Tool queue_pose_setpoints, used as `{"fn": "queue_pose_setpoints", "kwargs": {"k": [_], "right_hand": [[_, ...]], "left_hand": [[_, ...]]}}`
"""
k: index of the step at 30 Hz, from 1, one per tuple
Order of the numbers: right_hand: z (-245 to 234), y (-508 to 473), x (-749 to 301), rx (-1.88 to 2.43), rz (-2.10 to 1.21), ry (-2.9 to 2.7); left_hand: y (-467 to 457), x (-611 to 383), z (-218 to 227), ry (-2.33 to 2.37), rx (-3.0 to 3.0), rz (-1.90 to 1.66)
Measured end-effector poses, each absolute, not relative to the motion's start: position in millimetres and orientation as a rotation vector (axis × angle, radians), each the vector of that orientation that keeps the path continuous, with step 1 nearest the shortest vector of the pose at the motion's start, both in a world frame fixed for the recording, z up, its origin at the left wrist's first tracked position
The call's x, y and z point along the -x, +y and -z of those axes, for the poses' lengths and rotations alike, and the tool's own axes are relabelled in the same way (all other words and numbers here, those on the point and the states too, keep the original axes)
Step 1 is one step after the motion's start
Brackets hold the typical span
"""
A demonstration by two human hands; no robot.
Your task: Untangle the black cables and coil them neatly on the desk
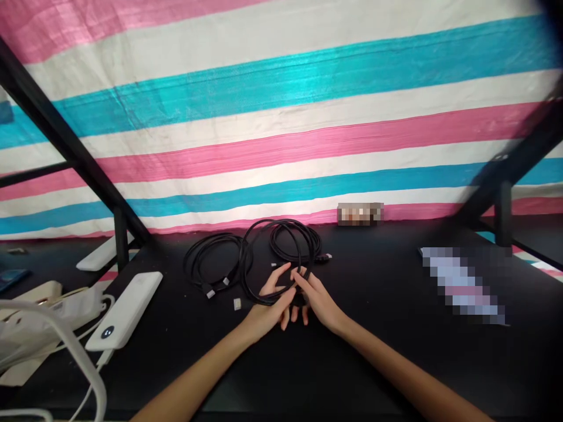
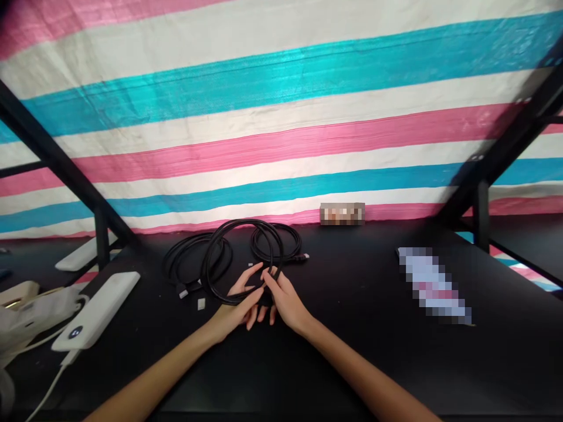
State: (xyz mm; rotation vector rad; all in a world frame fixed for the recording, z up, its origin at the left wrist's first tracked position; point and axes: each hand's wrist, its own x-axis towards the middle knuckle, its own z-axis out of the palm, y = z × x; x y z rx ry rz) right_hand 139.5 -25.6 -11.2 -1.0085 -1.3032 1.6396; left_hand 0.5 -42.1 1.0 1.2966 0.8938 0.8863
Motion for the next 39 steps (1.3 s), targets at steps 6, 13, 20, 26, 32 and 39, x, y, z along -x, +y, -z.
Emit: {"fn": "queue_pose_setpoints", "kwargs": {"k": [6,13,20,26,32,39], "right_hand": [[6,-27,-142,1.041,-1.522,-1.269],[2,-21,-145,1.163,-1.48,-1.152],[-6,-13,-153,1.168,-1.438,-0.979],[-10,-7,-161,1.203,-1.48,-0.885],[0,-5,-161,1.275,-1.445,-1.122],[2,-5,-160,1.329,-1.501,-1.297]], "left_hand": [[-42,-1,-3,0.89,-1.356,-0.912],[-51,-4,-2,0.67,-1.308,-0.672],[-49,-4,7,0.825,-1.062,-0.894],[-41,4,-7,0.703,-0.901,-1.137],[-28,20,-19,0.746,-0.682,-1.253],[-24,26,-17,0.929,-0.765,-1.342]]}}
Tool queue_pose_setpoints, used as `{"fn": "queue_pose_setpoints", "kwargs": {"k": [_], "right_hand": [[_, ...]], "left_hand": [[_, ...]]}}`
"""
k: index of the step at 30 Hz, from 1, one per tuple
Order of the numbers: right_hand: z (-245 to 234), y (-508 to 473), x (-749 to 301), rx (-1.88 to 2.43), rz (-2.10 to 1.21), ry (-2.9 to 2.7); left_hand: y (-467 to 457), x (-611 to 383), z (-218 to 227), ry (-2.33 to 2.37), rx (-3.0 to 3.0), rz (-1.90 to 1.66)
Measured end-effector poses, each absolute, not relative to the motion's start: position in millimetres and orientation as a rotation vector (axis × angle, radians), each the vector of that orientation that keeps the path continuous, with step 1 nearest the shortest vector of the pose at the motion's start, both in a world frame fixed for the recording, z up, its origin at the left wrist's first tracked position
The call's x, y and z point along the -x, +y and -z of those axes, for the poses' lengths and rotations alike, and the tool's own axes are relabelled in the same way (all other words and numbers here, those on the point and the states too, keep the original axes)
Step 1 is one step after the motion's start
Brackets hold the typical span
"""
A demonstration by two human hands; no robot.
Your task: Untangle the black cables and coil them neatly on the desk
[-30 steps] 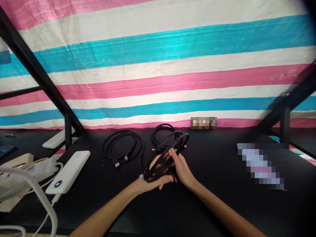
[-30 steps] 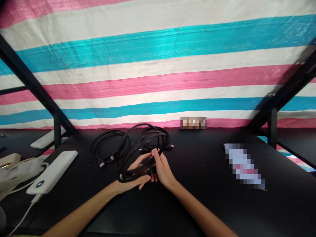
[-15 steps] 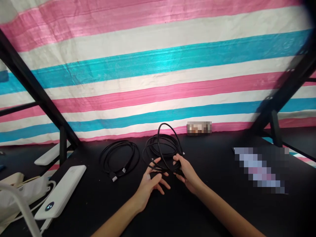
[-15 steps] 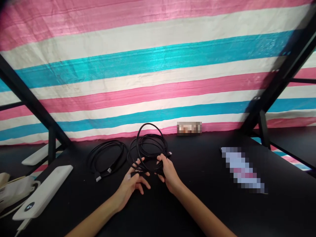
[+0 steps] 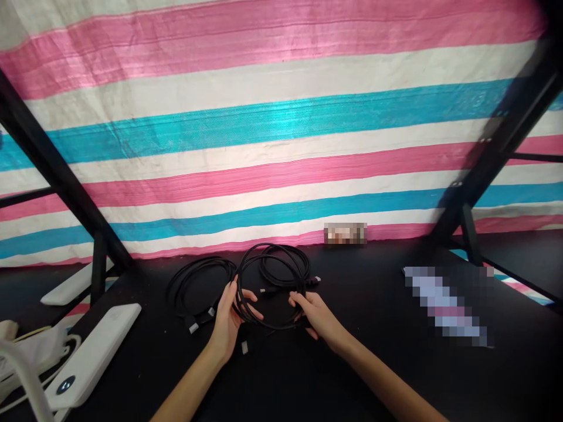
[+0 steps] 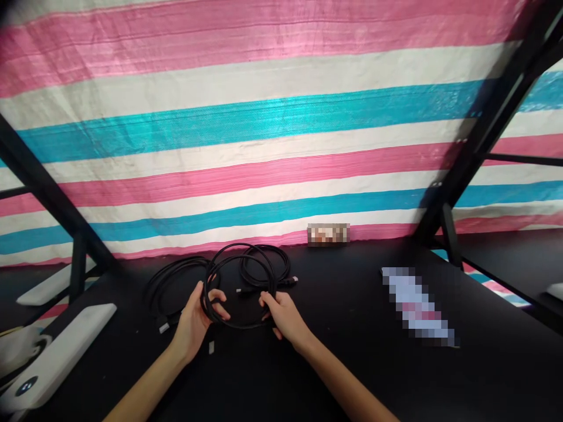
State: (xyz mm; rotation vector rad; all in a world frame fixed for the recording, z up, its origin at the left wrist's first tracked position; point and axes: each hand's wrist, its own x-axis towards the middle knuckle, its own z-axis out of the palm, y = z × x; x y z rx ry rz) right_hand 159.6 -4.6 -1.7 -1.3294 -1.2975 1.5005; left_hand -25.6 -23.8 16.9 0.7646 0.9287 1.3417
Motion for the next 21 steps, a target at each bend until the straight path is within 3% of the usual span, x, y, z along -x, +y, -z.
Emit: {"fn": "queue_pose_setpoints", "kwargs": {"k": [9,17,21], "right_hand": [[-1,-6,-160,1.37,-1.416,-1.306],[-11,-7,-168,1.134,-1.66,-1.098],[-10,0,-171,1.076,-1.517,-1.087]], "left_hand": [[-25,23,-10,1.1,-1.058,-1.262],[-26,20,-14,1.177,-0.874,-1.324],[-25,21,-12,1.115,-0.828,-1.315]]}}
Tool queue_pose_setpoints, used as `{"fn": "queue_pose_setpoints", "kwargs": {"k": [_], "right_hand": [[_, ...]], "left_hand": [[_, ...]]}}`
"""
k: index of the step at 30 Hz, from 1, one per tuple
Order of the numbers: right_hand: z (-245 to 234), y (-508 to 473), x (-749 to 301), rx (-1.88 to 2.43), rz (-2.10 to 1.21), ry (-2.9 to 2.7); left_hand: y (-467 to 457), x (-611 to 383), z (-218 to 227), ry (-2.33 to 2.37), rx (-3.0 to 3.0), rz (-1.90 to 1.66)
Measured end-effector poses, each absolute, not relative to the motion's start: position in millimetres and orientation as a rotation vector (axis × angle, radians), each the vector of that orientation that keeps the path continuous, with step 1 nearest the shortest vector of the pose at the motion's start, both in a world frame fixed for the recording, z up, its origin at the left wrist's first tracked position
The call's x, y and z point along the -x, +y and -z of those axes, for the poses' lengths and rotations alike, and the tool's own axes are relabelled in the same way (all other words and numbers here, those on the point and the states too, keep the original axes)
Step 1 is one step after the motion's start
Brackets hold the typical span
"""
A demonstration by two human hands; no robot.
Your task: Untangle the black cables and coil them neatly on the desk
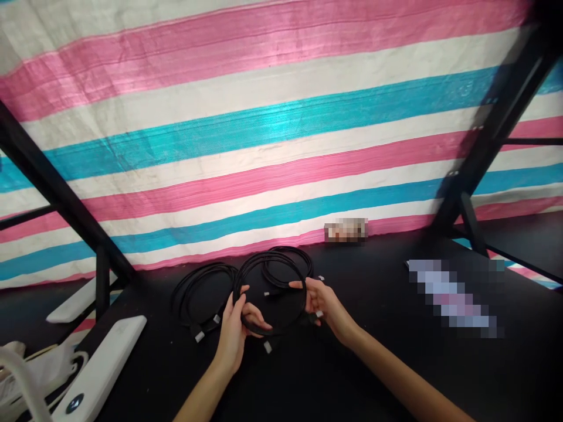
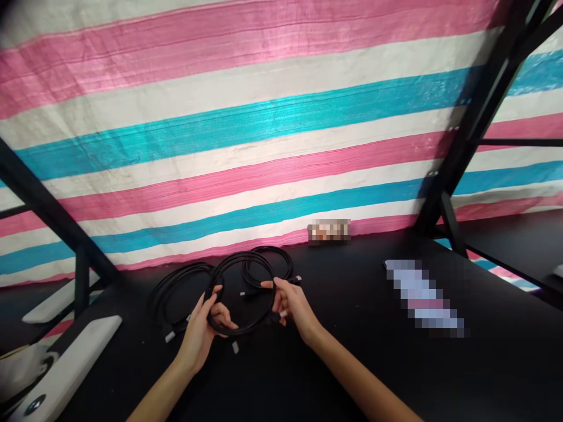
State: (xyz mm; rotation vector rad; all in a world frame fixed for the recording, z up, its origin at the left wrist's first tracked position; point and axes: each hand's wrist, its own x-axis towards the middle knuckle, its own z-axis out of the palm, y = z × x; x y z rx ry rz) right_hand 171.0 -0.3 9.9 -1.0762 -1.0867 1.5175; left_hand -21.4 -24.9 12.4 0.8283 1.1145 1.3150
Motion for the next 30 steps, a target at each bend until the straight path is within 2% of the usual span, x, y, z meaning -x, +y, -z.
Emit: {"fn": "queue_pose_setpoints", "kwargs": {"k": [8,19,25,30], "right_hand": [[2,6,-172,1.368,-1.241,-1.394],[-2,-1,-173,1.362,-0.904,-1.826],[-1,0,-174,1.338,-0.912,-1.868],[6,-2,-168,1.24,-1.102,-1.708]], "left_hand": [[-29,11,-4,1.158,-0.848,-1.238],[-20,26,-10,1.299,-1.107,-1.423],[-16,33,-8,1.46,-1.377,-1.291],[-14,39,-2,1.514,-1.475,-1.264]]}}
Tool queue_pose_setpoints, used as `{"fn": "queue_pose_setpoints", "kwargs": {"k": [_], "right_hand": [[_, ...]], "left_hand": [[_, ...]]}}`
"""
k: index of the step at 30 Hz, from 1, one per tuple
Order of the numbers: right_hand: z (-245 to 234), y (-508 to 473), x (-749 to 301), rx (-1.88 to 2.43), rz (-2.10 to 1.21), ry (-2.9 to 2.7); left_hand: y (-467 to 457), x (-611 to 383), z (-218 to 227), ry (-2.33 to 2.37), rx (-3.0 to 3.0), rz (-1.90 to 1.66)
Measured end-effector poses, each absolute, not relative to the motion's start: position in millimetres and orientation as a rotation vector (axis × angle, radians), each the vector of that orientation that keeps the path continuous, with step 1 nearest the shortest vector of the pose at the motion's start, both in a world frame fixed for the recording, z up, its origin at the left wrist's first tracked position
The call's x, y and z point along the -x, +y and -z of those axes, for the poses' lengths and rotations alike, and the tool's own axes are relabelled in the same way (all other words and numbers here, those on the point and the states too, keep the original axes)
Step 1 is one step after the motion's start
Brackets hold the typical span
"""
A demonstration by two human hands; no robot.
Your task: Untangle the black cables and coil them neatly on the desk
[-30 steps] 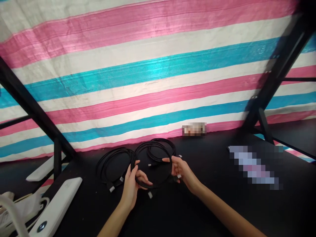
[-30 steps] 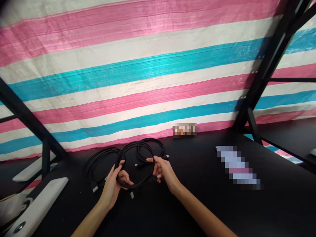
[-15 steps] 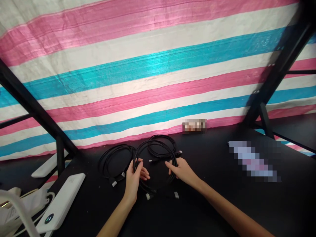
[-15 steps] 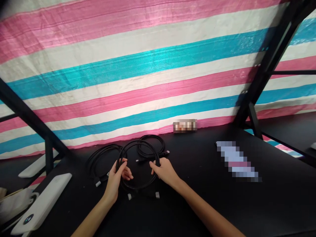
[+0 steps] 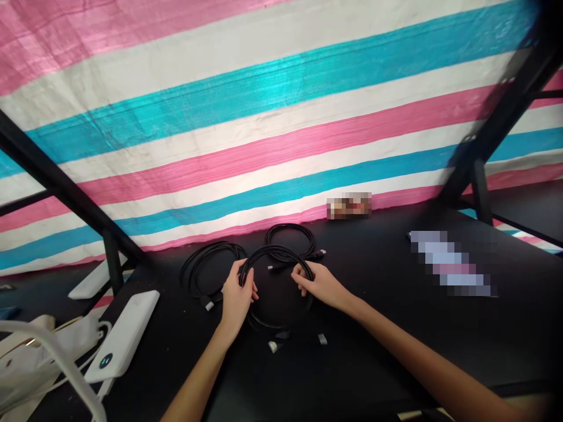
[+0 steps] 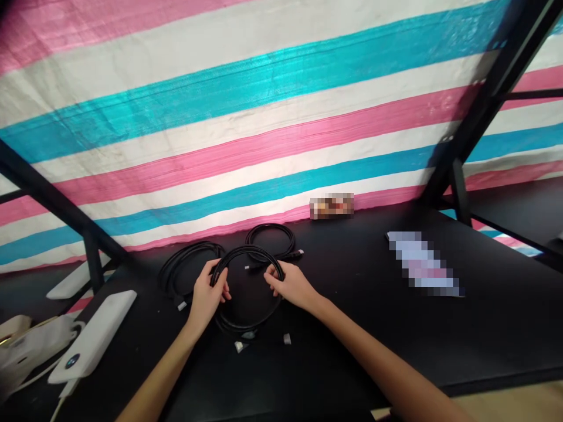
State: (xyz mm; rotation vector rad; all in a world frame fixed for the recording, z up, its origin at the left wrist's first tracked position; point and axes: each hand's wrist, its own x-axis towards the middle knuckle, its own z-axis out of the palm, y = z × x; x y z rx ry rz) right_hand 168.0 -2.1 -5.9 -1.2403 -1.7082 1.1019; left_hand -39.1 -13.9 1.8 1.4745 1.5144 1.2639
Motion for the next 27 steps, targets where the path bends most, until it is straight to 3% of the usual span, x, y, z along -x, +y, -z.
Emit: {"fn": "queue_pose_setpoints", "kwargs": {"k": [7,19,27], "right_hand": [[2,-10,-163,1.223,-1.188,-1.581],[7,-3,-169,1.239,-0.952,-1.665],[-1,-1,-168,1.143,-1.327,-1.557]], "left_hand": [[-17,36,5,1.49,-1.551,-1.151],[-22,24,-1,1.299,-1.314,-1.012],[-18,29,-5,1.27,-1.088,-1.257]]}}
